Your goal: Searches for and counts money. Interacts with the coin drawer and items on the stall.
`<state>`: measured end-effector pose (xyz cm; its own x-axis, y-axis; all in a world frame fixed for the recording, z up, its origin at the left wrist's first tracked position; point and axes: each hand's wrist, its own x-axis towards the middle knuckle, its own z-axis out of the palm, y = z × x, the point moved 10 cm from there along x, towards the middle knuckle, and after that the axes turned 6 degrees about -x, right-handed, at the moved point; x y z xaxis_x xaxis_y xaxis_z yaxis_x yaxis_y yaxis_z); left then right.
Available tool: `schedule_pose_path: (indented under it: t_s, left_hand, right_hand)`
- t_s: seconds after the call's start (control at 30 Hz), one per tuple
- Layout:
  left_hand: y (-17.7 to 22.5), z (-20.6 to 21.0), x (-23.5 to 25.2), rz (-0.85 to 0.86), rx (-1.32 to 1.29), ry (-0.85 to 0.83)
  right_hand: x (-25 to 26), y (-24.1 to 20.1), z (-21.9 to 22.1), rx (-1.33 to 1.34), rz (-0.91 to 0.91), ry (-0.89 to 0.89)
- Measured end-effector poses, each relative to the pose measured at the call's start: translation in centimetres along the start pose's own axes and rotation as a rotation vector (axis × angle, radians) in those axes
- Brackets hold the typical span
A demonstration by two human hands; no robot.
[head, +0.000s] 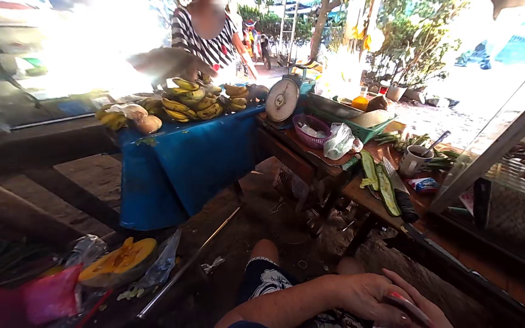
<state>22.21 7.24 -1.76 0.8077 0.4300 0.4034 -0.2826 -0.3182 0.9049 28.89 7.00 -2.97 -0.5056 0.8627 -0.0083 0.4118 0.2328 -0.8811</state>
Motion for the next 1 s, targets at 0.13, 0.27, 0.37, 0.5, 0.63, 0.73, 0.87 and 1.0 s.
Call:
schedule_pose_path:
  t_s: [0.13, 0.27, 0.37, 0.5, 0.63, 0.73, 0.87, 1.0]
  left_hand:
    - [-0.1, 0.0, 0.0, -0.017, -0.010, -0.001]
    - [-0.2, -0.1, 0.0, -0.011, -0.014, 0.007]
    - [-0.1, -0.1, -0.1, -0.025, 0.003, 0.015]
    - [0.2, -0.1, 0.0, -0.010, 0.003, 0.013]
    - [0.1, 0.0, 0.0, -0.014, -0.004, 0.011]
    - [-0.1, -0.2, 0.0, -0.020, -0.002, 0.016]
    - [-0.2, -0.5, -0.1, -0.041, 0.053, 0.042]
    - [0.0, -1.8, -0.5, -0.081, 0.017, 0.187]
  right_hand:
    - [0.0, 0.0, 0.1, 0.028, 0.004, -0.010]
    - [0.0, -0.1, 0.1, 0.034, -0.009, -0.010]
    - [0.0, -0.1, 0.0, 0.005, 0.008, -0.007]
    - [0.0, -0.1, 0.1, -0.004, -0.024, -0.004]
    - [0.0, -0.1, 0.1, 0.002, -0.001, -0.010]
    - [0.1, -0.1, 0.1, 0.022, -0.010, -0.009]
    - [0.1, -0.3, -0.1, 0.010, -0.030, 0.008]
    - [0.0, 0.2, -0.3, 0.128, -0.082, 0.043]
